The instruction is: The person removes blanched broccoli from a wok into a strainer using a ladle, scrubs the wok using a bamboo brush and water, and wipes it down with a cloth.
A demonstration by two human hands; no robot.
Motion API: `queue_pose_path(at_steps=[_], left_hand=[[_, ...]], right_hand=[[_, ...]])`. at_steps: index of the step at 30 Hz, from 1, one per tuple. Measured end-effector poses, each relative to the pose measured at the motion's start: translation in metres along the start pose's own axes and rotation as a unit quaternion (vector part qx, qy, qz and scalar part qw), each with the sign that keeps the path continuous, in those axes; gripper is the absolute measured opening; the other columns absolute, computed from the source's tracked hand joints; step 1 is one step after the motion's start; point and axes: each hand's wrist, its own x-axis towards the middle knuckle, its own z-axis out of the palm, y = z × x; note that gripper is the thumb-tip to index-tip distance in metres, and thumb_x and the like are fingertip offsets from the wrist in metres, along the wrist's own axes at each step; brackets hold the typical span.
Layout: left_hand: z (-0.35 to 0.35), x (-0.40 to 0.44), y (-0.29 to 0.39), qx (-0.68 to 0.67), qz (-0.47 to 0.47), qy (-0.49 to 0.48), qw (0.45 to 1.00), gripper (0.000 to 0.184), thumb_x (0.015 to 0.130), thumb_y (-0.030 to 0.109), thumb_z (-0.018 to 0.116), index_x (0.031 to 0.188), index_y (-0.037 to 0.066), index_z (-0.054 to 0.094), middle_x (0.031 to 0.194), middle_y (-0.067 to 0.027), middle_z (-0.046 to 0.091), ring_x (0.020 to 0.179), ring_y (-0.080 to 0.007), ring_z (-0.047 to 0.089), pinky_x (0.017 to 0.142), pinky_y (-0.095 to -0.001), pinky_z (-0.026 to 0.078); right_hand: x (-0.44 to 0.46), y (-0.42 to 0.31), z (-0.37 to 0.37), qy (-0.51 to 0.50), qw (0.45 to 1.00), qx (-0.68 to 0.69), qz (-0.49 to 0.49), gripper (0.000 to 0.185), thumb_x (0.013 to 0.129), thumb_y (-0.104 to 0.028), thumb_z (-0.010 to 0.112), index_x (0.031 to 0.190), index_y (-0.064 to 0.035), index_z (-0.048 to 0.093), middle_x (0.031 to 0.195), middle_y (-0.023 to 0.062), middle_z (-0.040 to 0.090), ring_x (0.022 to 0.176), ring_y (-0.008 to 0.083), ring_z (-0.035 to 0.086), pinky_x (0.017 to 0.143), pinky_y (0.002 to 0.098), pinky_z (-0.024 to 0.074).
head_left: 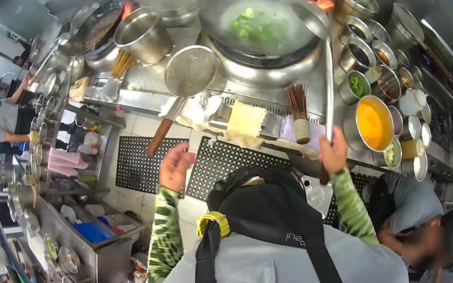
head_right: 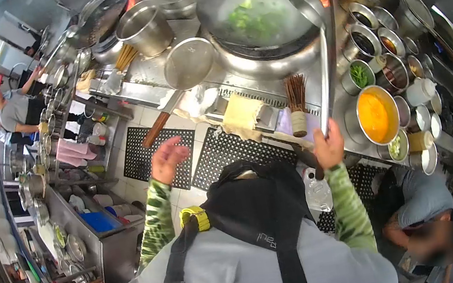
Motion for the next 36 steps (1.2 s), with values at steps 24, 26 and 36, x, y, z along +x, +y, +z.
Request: queue_pose_path(at_steps=[24, 26, 36], left_hand=[[-0.069, 0.084, -0.058, -0.038, -0.201, 0.028, 0.978, 0.038, 0.091, 0.025, 0.058, 0.119, 0.0, 0.055, 0.085, -0.0076, 0.066, 0.053, -0.0113, 0.057, 0.04, -0.0238, 0.04], [-0.064, 0.078, -0.05, -0.046, -0.195, 0.038, 0.979, 0.041, 0.094, 0.031, 0.053, 0.121, 0.0, 0.054, 0.085, -0.0079, 0.065, 0.054, -0.0119, 0.057, 0.041, -0.0251, 0.043], [-0.069, 0.053, -0.107, -0.144, -0.221, 0.16, 0.951, 0.032, 0.094, 0.029, 0.051, 0.108, 0.001, 0.057, 0.085, -0.0138, 0.066, 0.062, -0.0197, 0.065, 0.048, -0.0304, 0.052]], right_hand=[[-0.067, 0.166, -0.001, 0.09, 0.95, -0.29, 0.078, 0.045, 0.083, -0.023, 0.062, 0.117, 0.0055, 0.052, 0.101, 0.0273, 0.061, 0.096, 0.0427, 0.059, 0.084, 0.0454, 0.0453], [-0.074, 0.109, 0.014, 0.119, 0.903, -0.412, -0.03, 0.044, 0.084, -0.022, 0.062, 0.117, 0.0048, 0.053, 0.103, 0.0268, 0.06, 0.099, 0.0422, 0.057, 0.087, 0.045, 0.0442], [-0.02, 0.021, 0.087, -0.258, 0.964, -0.019, 0.061, 0.035, 0.093, -0.026, 0.061, 0.113, 0.0021, 0.063, 0.089, 0.0054, 0.069, 0.072, 0.0111, 0.062, 0.064, 0.0234, 0.0487]])
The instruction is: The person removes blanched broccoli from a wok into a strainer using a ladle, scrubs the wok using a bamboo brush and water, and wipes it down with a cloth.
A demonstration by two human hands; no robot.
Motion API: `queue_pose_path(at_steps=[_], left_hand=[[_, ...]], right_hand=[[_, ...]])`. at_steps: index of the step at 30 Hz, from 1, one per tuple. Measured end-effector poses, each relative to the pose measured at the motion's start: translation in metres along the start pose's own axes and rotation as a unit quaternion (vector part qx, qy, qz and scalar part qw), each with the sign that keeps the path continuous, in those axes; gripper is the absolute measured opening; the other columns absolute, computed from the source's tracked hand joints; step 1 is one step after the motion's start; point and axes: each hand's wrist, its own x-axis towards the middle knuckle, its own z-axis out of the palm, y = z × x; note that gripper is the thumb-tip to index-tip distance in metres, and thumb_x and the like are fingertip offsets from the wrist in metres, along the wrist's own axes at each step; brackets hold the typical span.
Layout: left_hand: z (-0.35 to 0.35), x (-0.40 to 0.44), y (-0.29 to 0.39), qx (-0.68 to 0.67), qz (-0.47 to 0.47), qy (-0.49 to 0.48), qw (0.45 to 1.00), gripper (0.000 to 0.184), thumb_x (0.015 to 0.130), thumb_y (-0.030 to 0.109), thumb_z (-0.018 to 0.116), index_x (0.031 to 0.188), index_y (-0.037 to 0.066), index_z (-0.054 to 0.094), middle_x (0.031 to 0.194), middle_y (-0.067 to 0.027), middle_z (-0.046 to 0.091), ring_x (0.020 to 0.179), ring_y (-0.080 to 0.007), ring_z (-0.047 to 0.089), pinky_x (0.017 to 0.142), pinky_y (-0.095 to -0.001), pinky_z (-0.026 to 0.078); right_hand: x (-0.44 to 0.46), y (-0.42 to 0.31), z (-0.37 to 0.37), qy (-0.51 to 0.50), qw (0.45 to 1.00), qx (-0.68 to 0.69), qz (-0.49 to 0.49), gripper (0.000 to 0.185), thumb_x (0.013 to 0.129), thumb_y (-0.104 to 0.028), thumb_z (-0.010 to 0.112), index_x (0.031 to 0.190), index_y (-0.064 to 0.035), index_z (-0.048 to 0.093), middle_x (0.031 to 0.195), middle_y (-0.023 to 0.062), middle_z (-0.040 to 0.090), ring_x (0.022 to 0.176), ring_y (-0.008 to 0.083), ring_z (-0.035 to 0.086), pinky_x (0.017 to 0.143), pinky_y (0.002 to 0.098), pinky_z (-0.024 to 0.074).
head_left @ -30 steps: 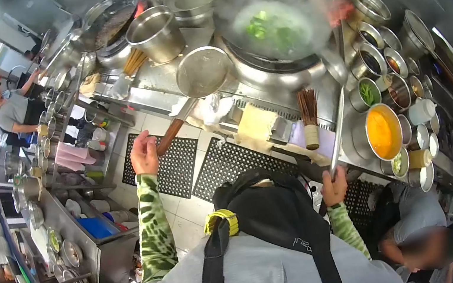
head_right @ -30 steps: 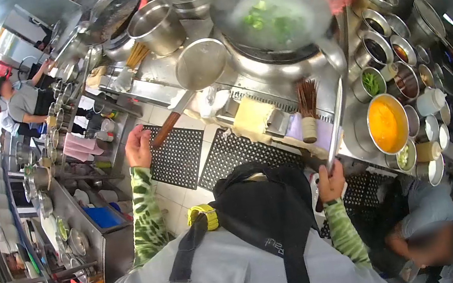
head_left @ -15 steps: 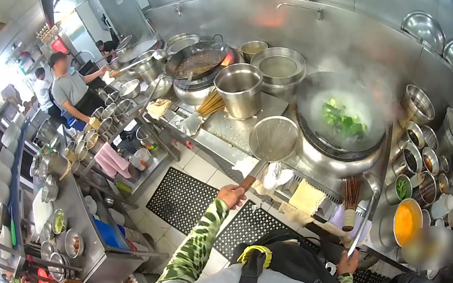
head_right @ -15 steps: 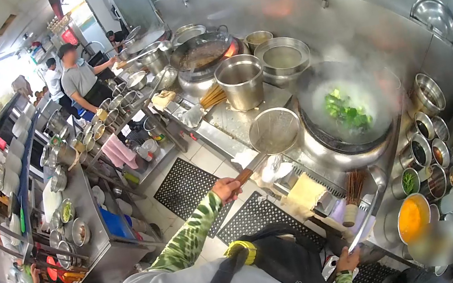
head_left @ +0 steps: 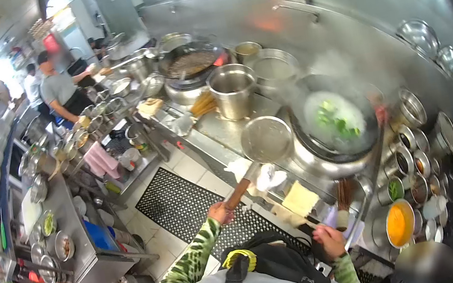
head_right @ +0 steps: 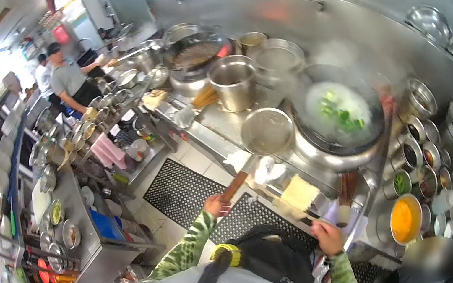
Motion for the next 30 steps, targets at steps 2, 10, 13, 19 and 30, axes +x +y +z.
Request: queue_pose_path(at_steps=[2, 10, 13, 19, 30], left_hand=[[-0.005, -0.006, -0.022, 0.039, 0.017, -0.009, 0.999, 0.028, 0.093, 0.025, 0.053, 0.105, 0.0, 0.058, 0.084, -0.0127, 0.066, 0.062, -0.0175, 0.064, 0.048, -0.0293, 0.052], [0.001, -0.047, -0.059, 0.109, 0.015, -0.067, 0.992, 0.025, 0.09, 0.018, 0.058, 0.108, 0.0, 0.055, 0.088, -0.0108, 0.066, 0.064, -0.0141, 0.061, 0.05, -0.0269, 0.05], [0.011, -0.062, -0.063, 0.145, 0.046, -0.061, 0.987, 0.029, 0.088, 0.015, 0.061, 0.11, -0.002, 0.055, 0.084, -0.0103, 0.066, 0.063, -0.0132, 0.061, 0.05, -0.0248, 0.048], [0.038, -0.062, -0.06, 0.355, 0.221, -0.067, 0.906, 0.032, 0.086, 0.018, 0.063, 0.11, -0.003, 0.058, 0.088, -0.0152, 0.068, 0.075, -0.022, 0.067, 0.069, -0.0328, 0.054], [0.143, -0.027, -0.031, 0.478, 0.399, -0.145, 0.769, 0.018, 0.073, 0.019, 0.07, 0.074, 0.002, 0.064, 0.077, -0.0158, 0.063, 0.074, -0.0324, 0.063, 0.066, -0.0402, 0.049]], right_hand=[[0.009, 0.036, 0.012, -0.052, 0.997, 0.03, 0.055, 0.033, 0.095, -0.028, 0.059, 0.111, -0.0002, 0.065, 0.093, 0.006, 0.069, 0.08, 0.0087, 0.062, 0.068, 0.0216, 0.0479], [0.06, 0.141, 0.023, -0.097, 0.947, -0.181, 0.248, 0.058, 0.081, -0.052, 0.065, 0.1, 0.0028, 0.067, 0.084, 0.0185, 0.066, 0.081, 0.0276, 0.065, 0.07, 0.0385, 0.0518], [0.082, 0.176, 0.033, -0.023, 0.906, -0.14, 0.398, 0.072, 0.072, -0.048, 0.076, 0.119, 0.0044, 0.059, 0.094, 0.0206, 0.064, 0.082, 0.0279, 0.064, 0.068, 0.0428, 0.0558], [0.112, 0.189, 0.087, -0.149, 0.987, -0.024, 0.06, 0.037, 0.089, -0.031, 0.062, 0.11, -0.0015, 0.069, 0.11, 0.0117, 0.068, 0.105, 0.022, 0.062, 0.095, 0.0314, 0.0447], [0.096, 0.1, 0.073, -0.246, 0.956, 0.038, 0.156, 0.022, 0.092, -0.024, 0.059, 0.098, -0.0046, 0.068, 0.076, 0.0022, 0.066, 0.062, 0.0105, 0.058, 0.055, 0.0247, 0.0451]])
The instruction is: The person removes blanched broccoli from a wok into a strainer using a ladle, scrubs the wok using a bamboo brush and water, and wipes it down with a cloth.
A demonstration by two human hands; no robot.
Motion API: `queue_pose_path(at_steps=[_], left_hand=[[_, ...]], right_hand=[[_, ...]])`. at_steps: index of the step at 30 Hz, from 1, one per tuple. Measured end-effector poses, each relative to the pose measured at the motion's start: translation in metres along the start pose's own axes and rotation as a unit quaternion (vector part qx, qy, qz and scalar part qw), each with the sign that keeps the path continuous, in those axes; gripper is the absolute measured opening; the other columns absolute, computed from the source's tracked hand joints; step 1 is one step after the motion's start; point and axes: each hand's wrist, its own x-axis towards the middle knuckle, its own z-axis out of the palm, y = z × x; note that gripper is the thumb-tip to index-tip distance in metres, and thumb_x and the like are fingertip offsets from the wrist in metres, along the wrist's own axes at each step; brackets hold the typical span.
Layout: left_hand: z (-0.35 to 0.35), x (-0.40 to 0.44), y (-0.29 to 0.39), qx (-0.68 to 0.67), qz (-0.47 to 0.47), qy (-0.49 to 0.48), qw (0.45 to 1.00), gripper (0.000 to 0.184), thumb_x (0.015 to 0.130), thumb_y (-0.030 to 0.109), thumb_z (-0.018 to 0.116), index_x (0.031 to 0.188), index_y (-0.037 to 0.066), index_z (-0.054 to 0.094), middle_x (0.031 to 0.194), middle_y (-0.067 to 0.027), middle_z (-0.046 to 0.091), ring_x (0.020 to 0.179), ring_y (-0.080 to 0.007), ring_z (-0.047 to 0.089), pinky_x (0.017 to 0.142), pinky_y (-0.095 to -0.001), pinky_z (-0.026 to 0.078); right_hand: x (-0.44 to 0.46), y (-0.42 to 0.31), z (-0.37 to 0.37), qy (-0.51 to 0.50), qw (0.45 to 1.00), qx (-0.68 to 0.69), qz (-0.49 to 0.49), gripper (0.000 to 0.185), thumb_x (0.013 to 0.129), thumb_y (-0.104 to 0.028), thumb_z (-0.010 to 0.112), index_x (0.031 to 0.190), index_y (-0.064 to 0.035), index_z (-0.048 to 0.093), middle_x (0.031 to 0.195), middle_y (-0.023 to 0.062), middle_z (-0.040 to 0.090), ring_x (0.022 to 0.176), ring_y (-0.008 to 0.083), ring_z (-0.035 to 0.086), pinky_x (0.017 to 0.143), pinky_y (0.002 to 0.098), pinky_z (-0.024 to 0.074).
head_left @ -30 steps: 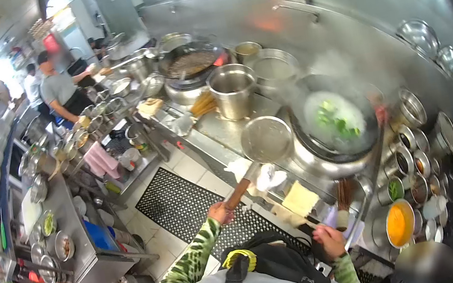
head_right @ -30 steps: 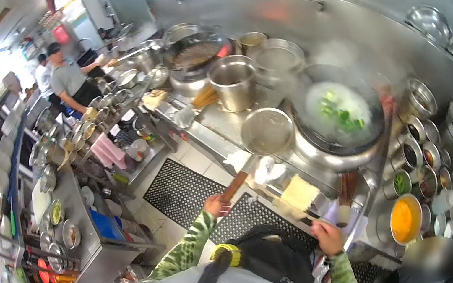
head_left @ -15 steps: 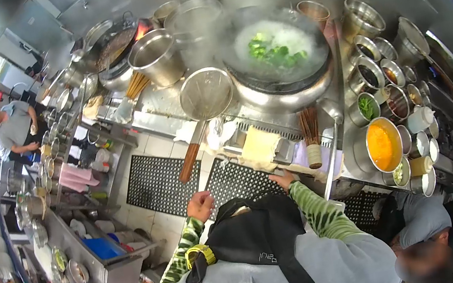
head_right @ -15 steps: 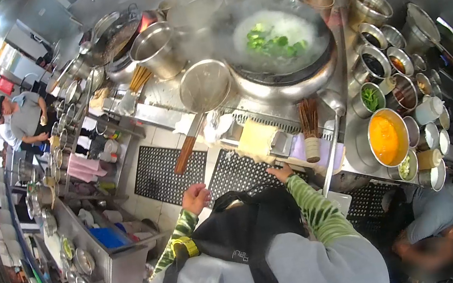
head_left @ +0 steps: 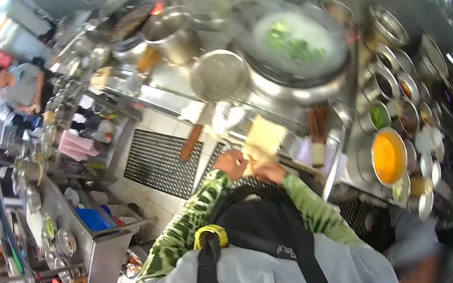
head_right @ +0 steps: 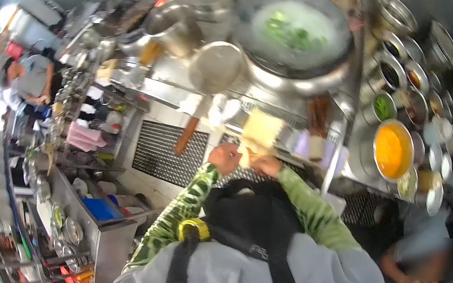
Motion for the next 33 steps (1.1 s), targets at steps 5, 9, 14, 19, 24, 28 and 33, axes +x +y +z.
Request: queue_pose_path(at_steps=[5, 9, 14, 19, 24, 28, 33], left_hand=[[-0.065, 0.058, 0.009, 0.038, 0.021, 0.06, 0.997, 0.021, 0.071, 0.024, 0.072, 0.077, 0.004, 0.066, 0.079, -0.0158, 0.063, 0.077, -0.0336, 0.063, 0.072, -0.0425, 0.05], [-0.071, 0.102, 0.001, 0.252, -0.105, -0.02, 0.962, 0.062, 0.077, 0.024, 0.067, 0.132, 0.008, 0.045, 0.124, -0.0182, 0.051, 0.112, -0.0331, 0.053, 0.09, -0.0462, 0.043], [-0.072, 0.125, 0.005, 0.339, -0.124, -0.166, 0.918, 0.081, 0.079, 0.027, 0.07, 0.145, 0.006, 0.029, 0.131, -0.027, 0.046, 0.121, -0.0357, 0.049, 0.094, -0.045, 0.042], [-0.062, 0.131, -0.01, 0.303, -0.128, -0.179, 0.927, 0.083, 0.08, 0.029, 0.071, 0.147, 0.006, 0.027, 0.134, -0.032, 0.043, 0.122, -0.0374, 0.049, 0.092, -0.0459, 0.045], [-0.04, 0.139, -0.033, 0.31, -0.16, -0.148, 0.925, 0.069, 0.088, 0.02, 0.06, 0.146, 0.004, 0.027, 0.138, -0.0295, 0.039, 0.121, -0.0387, 0.049, 0.092, -0.0477, 0.046], [-0.084, 0.153, -0.019, 0.172, -0.224, -0.173, 0.944, 0.059, 0.082, 0.03, 0.064, 0.128, -0.002, 0.048, 0.12, -0.0237, 0.056, 0.111, -0.0332, 0.058, 0.09, -0.0414, 0.05], [-0.125, 0.126, -0.035, -0.728, -0.093, -0.165, 0.659, 0.069, 0.08, 0.023, 0.065, 0.136, -0.005, 0.037, 0.122, -0.0229, 0.057, 0.106, -0.0319, 0.061, 0.083, -0.0402, 0.054]], right_hand=[[-0.003, 0.036, -0.027, 0.038, 0.998, 0.037, 0.028, 0.022, 0.091, -0.024, 0.061, 0.097, -0.0051, 0.069, 0.075, 0.0042, 0.066, 0.064, 0.0114, 0.06, 0.057, 0.0264, 0.048], [-0.009, 0.045, -0.046, 0.119, 0.972, -0.202, -0.001, 0.021, 0.088, -0.025, 0.06, 0.097, -0.0094, 0.072, 0.08, 0.0067, 0.069, 0.077, 0.0174, 0.065, 0.07, 0.0317, 0.0517], [-0.005, 0.076, -0.071, 0.152, 0.919, -0.361, -0.035, 0.033, 0.081, -0.039, 0.062, 0.094, -0.0107, 0.073, 0.09, 0.0132, 0.07, 0.088, 0.028, 0.067, 0.081, 0.0401, 0.0517], [-0.021, 0.075, -0.069, 0.168, 0.919, -0.354, 0.04, 0.039, 0.081, -0.044, 0.062, 0.095, -0.0087, 0.073, 0.093, 0.0146, 0.07, 0.092, 0.0307, 0.066, 0.085, 0.0426, 0.0497], [0.036, 0.182, -0.093, 0.137, 0.842, -0.519, 0.058, 0.046, 0.085, -0.044, 0.056, 0.113, -0.0092, 0.067, 0.11, 0.0184, 0.067, 0.104, 0.0338, 0.062, 0.091, 0.0422, 0.048], [0.027, 0.165, -0.069, 0.241, 0.831, -0.488, 0.117, 0.047, 0.089, -0.04, 0.05, 0.122, -0.0084, 0.061, 0.122, 0.0198, 0.06, 0.111, 0.035, 0.059, 0.095, 0.0448, 0.0458], [0.025, 0.129, -0.048, 0.26, 0.787, -0.498, 0.254, 0.044, 0.089, -0.043, 0.053, 0.105, -0.0033, 0.065, 0.106, 0.0174, 0.067, 0.089, 0.0333, 0.067, 0.074, 0.0472, 0.0534]])
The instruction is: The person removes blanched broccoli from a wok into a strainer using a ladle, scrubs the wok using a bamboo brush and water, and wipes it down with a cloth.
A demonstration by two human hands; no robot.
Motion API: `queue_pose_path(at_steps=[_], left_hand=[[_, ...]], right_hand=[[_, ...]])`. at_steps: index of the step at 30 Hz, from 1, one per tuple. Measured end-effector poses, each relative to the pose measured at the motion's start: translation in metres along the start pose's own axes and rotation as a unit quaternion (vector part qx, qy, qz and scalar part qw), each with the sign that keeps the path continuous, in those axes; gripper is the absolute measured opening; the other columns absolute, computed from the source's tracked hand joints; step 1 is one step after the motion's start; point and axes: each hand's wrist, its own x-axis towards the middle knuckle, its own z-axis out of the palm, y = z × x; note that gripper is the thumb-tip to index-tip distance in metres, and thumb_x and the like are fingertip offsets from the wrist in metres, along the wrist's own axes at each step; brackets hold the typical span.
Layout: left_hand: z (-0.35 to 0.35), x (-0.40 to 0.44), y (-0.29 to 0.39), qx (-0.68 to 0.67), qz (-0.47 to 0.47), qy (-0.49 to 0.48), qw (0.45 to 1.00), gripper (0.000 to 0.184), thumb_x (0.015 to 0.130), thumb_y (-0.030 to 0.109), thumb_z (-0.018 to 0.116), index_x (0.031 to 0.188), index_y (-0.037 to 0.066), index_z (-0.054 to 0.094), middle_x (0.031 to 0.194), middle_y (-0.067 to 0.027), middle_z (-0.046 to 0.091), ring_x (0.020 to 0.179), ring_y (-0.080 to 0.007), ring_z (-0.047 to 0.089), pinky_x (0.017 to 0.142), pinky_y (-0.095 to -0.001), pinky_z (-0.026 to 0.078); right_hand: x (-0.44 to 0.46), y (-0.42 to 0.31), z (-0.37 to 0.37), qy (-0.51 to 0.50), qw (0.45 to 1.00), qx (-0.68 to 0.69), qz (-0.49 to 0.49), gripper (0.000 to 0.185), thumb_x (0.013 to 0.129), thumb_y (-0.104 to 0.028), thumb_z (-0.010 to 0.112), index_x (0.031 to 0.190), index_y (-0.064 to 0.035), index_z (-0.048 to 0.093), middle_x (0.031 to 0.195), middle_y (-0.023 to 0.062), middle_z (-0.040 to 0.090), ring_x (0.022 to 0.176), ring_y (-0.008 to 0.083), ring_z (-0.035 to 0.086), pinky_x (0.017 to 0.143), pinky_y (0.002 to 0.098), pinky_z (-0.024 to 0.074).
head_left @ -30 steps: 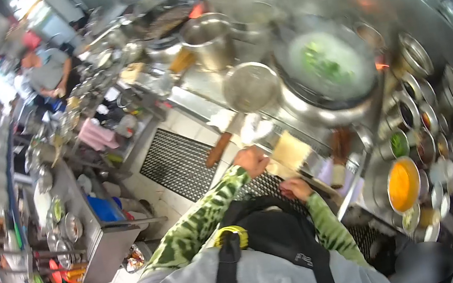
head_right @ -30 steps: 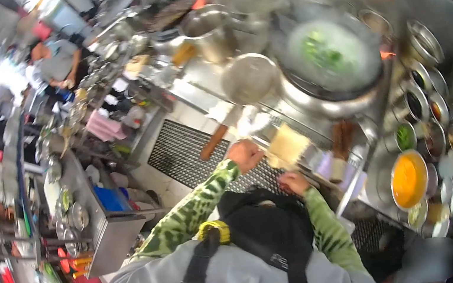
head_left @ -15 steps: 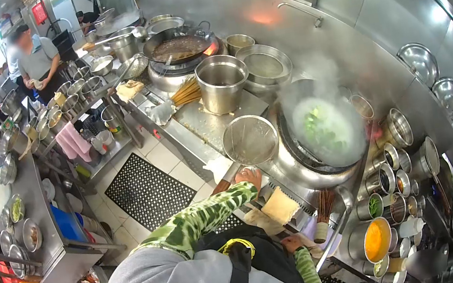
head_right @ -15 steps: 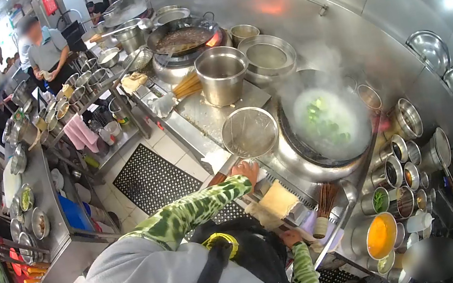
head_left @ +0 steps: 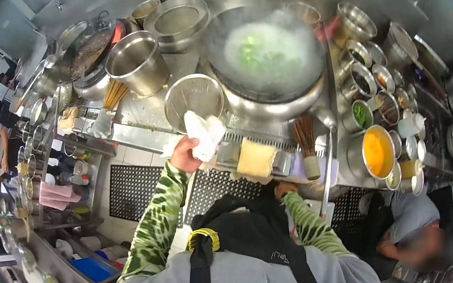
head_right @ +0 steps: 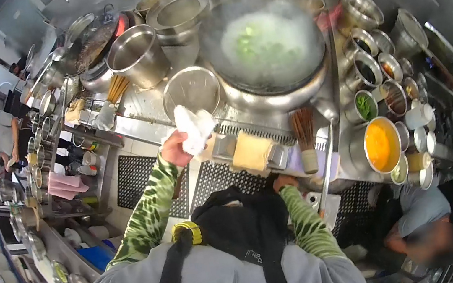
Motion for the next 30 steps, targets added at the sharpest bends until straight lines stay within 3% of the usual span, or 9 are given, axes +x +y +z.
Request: queue_pose_path(at_steps=[2, 4, 7, 14, 18, 22, 25, 28, 30], left_hand=[[0.047, -0.021, 0.016, -0.043, 0.035, -0.053, 0.997, 0.072, 0.081, 0.027, 0.069, 0.136, -0.005, 0.037, 0.126, -0.0237, 0.055, 0.111, -0.0377, 0.059, 0.093, -0.0456, 0.052], [0.053, -0.028, 0.017, -0.06, 0.025, -0.104, 0.992, 0.082, 0.08, 0.036, 0.072, 0.14, -0.004, 0.034, 0.132, -0.0256, 0.05, 0.114, -0.042, 0.056, 0.094, -0.0476, 0.051], [0.046, -0.037, 0.019, 0.009, -0.004, -0.126, 0.992, 0.082, 0.08, 0.041, 0.07, 0.139, -0.004, 0.036, 0.131, -0.0282, 0.049, 0.112, -0.0396, 0.058, 0.09, -0.0483, 0.053], [0.097, -0.054, 0.014, -0.071, -0.002, -0.11, 0.991, 0.08, 0.082, 0.047, 0.062, 0.139, -0.004, 0.037, 0.128, -0.0305, 0.052, 0.114, -0.0409, 0.057, 0.088, -0.0489, 0.054], [0.062, -0.06, -0.004, -0.171, -0.068, -0.176, 0.967, 0.081, 0.082, 0.049, 0.061, 0.139, -0.003, 0.036, 0.123, -0.0316, 0.053, 0.106, -0.0434, 0.059, 0.074, -0.0484, 0.058], [0.065, -0.067, -0.014, -0.185, -0.02, -0.175, 0.967, 0.074, 0.088, 0.046, 0.058, 0.14, -0.001, 0.035, 0.121, -0.0291, 0.055, 0.1, -0.0405, 0.063, 0.073, -0.0472, 0.059], [0.077, -0.069, -0.005, -0.154, -0.026, -0.162, 0.974, 0.074, 0.089, 0.045, 0.058, 0.141, -0.001, 0.033, 0.125, -0.0295, 0.052, 0.1, -0.0407, 0.062, 0.072, -0.0469, 0.06], [0.089, -0.071, 0.005, -0.155, -0.023, -0.184, 0.97, 0.074, 0.089, 0.045, 0.057, 0.141, -0.002, 0.032, 0.126, -0.0298, 0.051, 0.101, -0.0408, 0.062, 0.072, -0.0467, 0.06], [0.091, -0.072, 0.007, -0.16, -0.022, -0.194, 0.968, 0.075, 0.089, 0.045, 0.056, 0.141, -0.002, 0.032, 0.126, -0.0301, 0.051, 0.101, -0.0406, 0.062, 0.072, -0.0465, 0.061]], right_hand=[[-0.028, -0.022, -0.047, -0.064, 0.996, 0.032, 0.059, 0.044, 0.09, -0.042, 0.05, 0.113, -0.0063, 0.063, 0.116, 0.0192, 0.063, 0.098, 0.0349, 0.064, 0.079, 0.0479, 0.0527], [-0.023, -0.024, -0.052, -0.118, 0.989, 0.036, 0.082, 0.046, 0.091, -0.041, 0.05, 0.118, -0.0053, 0.061, 0.121, 0.0203, 0.061, 0.106, 0.0351, 0.061, 0.088, 0.0477, 0.0503], [-0.029, -0.024, -0.04, 0.022, 0.998, 0.011, 0.065, 0.048, 0.09, -0.04, 0.051, 0.121, -0.0033, 0.059, 0.125, 0.0204, 0.058, 0.113, 0.0349, 0.058, 0.094, 0.0487, 0.0463], [-0.037, -0.026, -0.048, 0.007, 0.996, 0.016, 0.088, 0.053, 0.09, -0.038, 0.05, 0.129, -0.0019, 0.052, 0.133, 0.0216, 0.051, 0.12, 0.0367, 0.052, 0.101, 0.0502, 0.0407], [-0.052, -0.033, -0.061, 0.016, 0.994, 0.018, 0.105, 0.059, 0.088, -0.038, 0.052, 0.135, -0.0019, 0.046, 0.14, 0.0231, 0.043, 0.128, 0.038, 0.043, 0.103, 0.0515, 0.0375], [-0.053, -0.024, -0.05, -0.01, 0.993, 0.017, 0.12, 0.06, 0.088, -0.038, 0.052, 0.136, -0.0024, 0.046, 0.145, 0.0226, 0.037, 0.135, 0.0365, 0.034, 0.107, 0.0501, 0.0339], [-0.048, -0.021, -0.043, -0.015, 0.992, -0.011, 0.127, 0.057, 0.088, -0.037, 0.052, 0.134, -0.0023, 0.049, 0.144, 0.0215, 0.039, 0.129, 0.0387, 0.042, 0.103, 0.0487, 0.0385], [-0.066, -0.034, -0.086, -0.074, 0.987, 0.036, 0.139, 0.053, 0.089, -0.034, 0.052, 0.132, -0.0023, 0.051, 0.141, 0.0212, 0.045, 0.122, 0.0357, 0.051, 0.099, 0.0455, 0.0438], [-0.047, -0.026, -0.068, -0.08, 0.987, 0.042, 0.136, 0.052, 0.09, -0.038, 0.05, 0.13, -0.0049, 0.054, 0.137, 0.0181, 0.05, 0.12, 0.0335, 0.053, 0.097, 0.0473, 0.0442]])
